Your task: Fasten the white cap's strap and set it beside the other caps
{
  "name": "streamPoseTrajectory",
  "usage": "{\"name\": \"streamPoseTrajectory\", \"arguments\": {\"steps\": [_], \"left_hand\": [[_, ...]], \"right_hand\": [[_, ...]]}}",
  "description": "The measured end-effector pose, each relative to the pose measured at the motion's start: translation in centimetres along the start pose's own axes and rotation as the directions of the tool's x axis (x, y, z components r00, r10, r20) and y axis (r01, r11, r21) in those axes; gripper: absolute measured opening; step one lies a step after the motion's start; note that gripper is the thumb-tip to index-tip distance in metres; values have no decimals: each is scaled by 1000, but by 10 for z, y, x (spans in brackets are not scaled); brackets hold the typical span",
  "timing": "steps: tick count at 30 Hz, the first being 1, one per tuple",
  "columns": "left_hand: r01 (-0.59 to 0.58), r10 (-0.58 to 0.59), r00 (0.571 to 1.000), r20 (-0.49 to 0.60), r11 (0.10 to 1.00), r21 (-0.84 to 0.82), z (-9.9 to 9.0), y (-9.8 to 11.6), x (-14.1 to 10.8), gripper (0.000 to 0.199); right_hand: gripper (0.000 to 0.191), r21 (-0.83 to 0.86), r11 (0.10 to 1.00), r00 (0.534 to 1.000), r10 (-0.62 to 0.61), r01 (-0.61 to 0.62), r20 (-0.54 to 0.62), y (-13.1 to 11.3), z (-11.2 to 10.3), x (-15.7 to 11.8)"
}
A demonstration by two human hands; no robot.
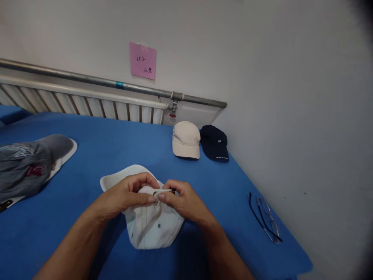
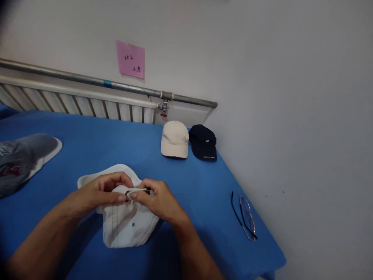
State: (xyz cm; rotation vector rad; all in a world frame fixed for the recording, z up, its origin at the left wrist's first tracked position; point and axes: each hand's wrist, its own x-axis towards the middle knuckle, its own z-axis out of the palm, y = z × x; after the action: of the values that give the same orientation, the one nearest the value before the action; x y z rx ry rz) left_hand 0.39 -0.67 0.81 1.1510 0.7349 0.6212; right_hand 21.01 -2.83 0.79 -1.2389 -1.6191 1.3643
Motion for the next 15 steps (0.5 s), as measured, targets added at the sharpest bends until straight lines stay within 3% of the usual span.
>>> {"name": "streamPoseTrajectory", "arguments": {"steps": [4,7,11,15], "left_hand": [[-4,4,1000,18,1000,16,-6,3,-4,31],[2,-7,998,70,998,66,-9,5,-6,35],[22,-35,996,79,987,161,-11,5,-6,32],[-123,97,990,107,951,284,-10,6,-5,23]], "right_hand": [[14,124,992,999,-41,37,30,5,-15,1],[24,211,977,994,-27,4,107,7,-24,-1],[11,301,954,995,-36,6,96,8,-24,-2],[12,364,931,998,-21,-1,55,7,-20,0]]}}
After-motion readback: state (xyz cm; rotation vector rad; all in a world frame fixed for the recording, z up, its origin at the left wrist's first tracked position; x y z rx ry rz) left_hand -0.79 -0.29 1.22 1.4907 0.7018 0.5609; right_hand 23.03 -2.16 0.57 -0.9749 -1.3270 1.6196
